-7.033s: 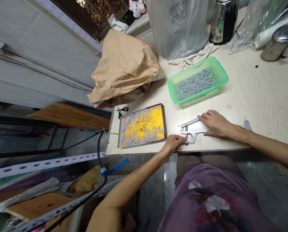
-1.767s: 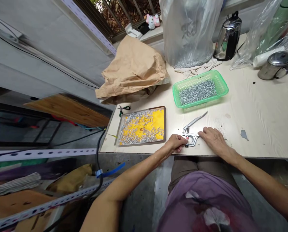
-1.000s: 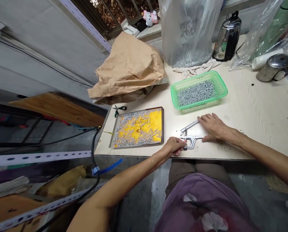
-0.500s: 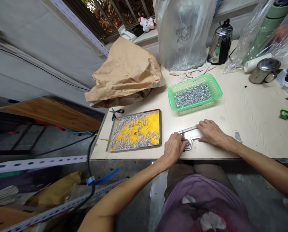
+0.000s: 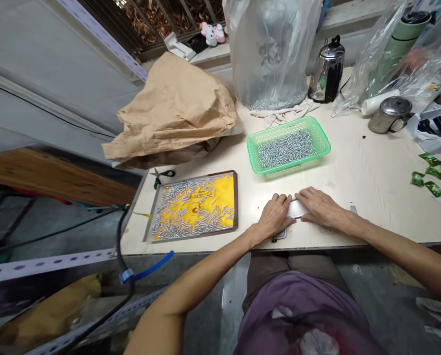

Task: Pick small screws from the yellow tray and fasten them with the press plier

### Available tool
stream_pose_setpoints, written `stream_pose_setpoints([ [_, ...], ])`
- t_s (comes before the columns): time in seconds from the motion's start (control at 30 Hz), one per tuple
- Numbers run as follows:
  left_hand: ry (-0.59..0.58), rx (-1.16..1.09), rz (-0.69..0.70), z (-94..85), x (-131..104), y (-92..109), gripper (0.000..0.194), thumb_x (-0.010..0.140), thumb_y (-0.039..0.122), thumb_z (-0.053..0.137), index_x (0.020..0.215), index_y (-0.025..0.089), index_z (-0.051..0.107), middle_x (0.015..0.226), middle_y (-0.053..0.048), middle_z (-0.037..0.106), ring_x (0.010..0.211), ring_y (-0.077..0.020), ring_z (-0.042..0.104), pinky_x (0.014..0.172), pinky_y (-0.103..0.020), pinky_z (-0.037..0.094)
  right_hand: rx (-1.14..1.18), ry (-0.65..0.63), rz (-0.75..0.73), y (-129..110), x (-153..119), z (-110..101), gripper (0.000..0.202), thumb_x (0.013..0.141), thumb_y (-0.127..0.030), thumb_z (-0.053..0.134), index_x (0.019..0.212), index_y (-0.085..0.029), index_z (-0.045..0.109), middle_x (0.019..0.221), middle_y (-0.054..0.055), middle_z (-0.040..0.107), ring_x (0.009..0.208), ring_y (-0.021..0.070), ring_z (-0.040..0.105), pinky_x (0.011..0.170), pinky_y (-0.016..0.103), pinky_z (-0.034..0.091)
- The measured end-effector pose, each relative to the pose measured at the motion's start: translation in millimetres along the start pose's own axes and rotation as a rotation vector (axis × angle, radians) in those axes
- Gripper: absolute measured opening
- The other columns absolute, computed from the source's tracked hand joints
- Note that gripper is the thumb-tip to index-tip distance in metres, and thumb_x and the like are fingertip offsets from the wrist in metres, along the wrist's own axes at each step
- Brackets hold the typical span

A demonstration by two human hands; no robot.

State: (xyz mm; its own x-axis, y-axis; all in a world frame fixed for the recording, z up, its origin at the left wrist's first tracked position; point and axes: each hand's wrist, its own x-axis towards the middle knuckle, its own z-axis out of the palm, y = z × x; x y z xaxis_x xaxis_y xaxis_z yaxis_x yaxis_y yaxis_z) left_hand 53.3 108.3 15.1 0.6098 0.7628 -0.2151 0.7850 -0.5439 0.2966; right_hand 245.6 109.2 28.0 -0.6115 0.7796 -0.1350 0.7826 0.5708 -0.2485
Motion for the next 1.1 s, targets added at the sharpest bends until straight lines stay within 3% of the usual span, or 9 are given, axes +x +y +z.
stream_pose_setpoints([
  [0.17,-0.043,-0.007,0.016,1.6,1,7,0.018,0.089,0.027,0.061,0.105,0.019,0.059,0.1,-0.007,0.059,0.1,-0.0236,0.053,0.081,-0.036,0.048,-0.03,-0.024,-0.05,-4,-1,7,0.007,0.087,-0.022,0.063,0.09,-0.016,0.062,0.086,0.007,0.062,0.083,0.0203,0.054,0.071,0.03,0.041],
  [0.27,-0.061,0.004,0.015,1.3,2,10,0.008,0.091,0.022,0.058,0.097,0.018,0.062,0.096,-0.006,0.06,0.099,-0.0225,0.054,0.08,-0.034,0.049,-0.053,0.003,-0.022,-10,-5,16,0.01,0.091,-0.018,0.055,0.085,-0.017,0.062,0.079,0.006,0.061,0.078,0.019,0.053,0.067,0.029,0.038],
  [0.37,-0.035,0.025,-0.003,2.1,1,11,0.015,0.09,0.022,0.059,0.104,0.018,0.061,0.1,-0.007,0.063,0.1,-0.0235,0.056,0.082,-0.036,0.051,-0.065,0.045,0.031,-10,-7,18,0.006,0.089,-0.019,0.058,0.09,-0.015,0.063,0.084,0.008,0.063,0.083,0.0208,0.054,0.07,0.031,0.04],
  [0.43,0.033,0.025,-0.024,8.2,-2,11,0.031,0.089,0.024,0.061,0.118,0.015,0.057,0.111,-0.011,0.063,0.104,-0.0256,0.057,0.086,-0.039,0.051,-0.023,0.067,0.024,-3,-7,14,0.02,0.084,-0.024,0.066,0.102,-0.014,0.063,0.096,0.011,0.064,0.09,0.0232,0.054,0.075,0.032,0.043],
  [0.57,0.26,0.008,-0.015,39.6,-16,19,0.04,0.093,0.018,0.052,0.132,0.011,0.047,0.14,-0.02,0.05,0.131,-0.0308,0.046,0.106,-0.048,0.042,0.112,0.062,-0.082,19,-2,5,0.04,0.086,-0.035,0.063,0.121,-0.016,0.057,0.115,0.014,0.061,0.101,0.0252,0.055,0.084,0.036,0.045],
  [0.73,0.353,-0.057,0.133,75.9,-32,39,0.042,0.098,0.03,0.043,0.137,0.015,0.044,0.145,-0.02,0.047,0.142,-0.0289,0.036,0.112,-0.052,0.035,0.016,0.048,0.051,32,18,4,0.022,0.092,-0.022,0.049,0.105,-0.015,0.066,0.102,0.013,0.065,0.096,0.0247,0.056,0.081,0.036,0.042],
  [0.9,0.349,-0.123,0.152,75.5,-31,43,0.045,0.097,0.039,0.044,0.135,0.013,0.047,0.14,-0.021,0.052,0.139,-0.0289,0.042,0.113,-0.052,0.034,-0.159,0.091,0.17,18,42,-4,0.021,0.092,-0.019,0.048,0.093,-0.018,0.069,0.097,0.012,0.067,0.094,0.0259,0.052,0.077,0.038,0.037],
  [0.97,0.348,-0.138,0.153,72.8,-28,44,0.048,0.096,0.041,0.047,0.134,0.011,0.047,0.139,-0.021,0.053,0.138,-0.0304,0.042,0.112,-0.053,0.036,-0.189,0.083,0.088,-2,46,-7,0.023,0.091,-0.015,0.048,0.097,-0.02,0.07,0.104,0.012,0.066,0.097,0.0256,0.051,0.076,0.037,0.036],
  [1.1,0.305,-0.138,0.23,70.5,-39,50,0.04,0.095,0.04,0.05,0.12,0.01,0.058,0.116,-0.018,0.067,0.119,-0.029,0.059,0.1,-0.045,0.049,-0.119,-0.047,-0.352,-51,48,-2,0.016,0.09,-0.021,0.056,0.092,-0.024,0.072,0.11,0.009,0.064,0.101,0.0235,0.047,0.075,0.035,0.034],
])
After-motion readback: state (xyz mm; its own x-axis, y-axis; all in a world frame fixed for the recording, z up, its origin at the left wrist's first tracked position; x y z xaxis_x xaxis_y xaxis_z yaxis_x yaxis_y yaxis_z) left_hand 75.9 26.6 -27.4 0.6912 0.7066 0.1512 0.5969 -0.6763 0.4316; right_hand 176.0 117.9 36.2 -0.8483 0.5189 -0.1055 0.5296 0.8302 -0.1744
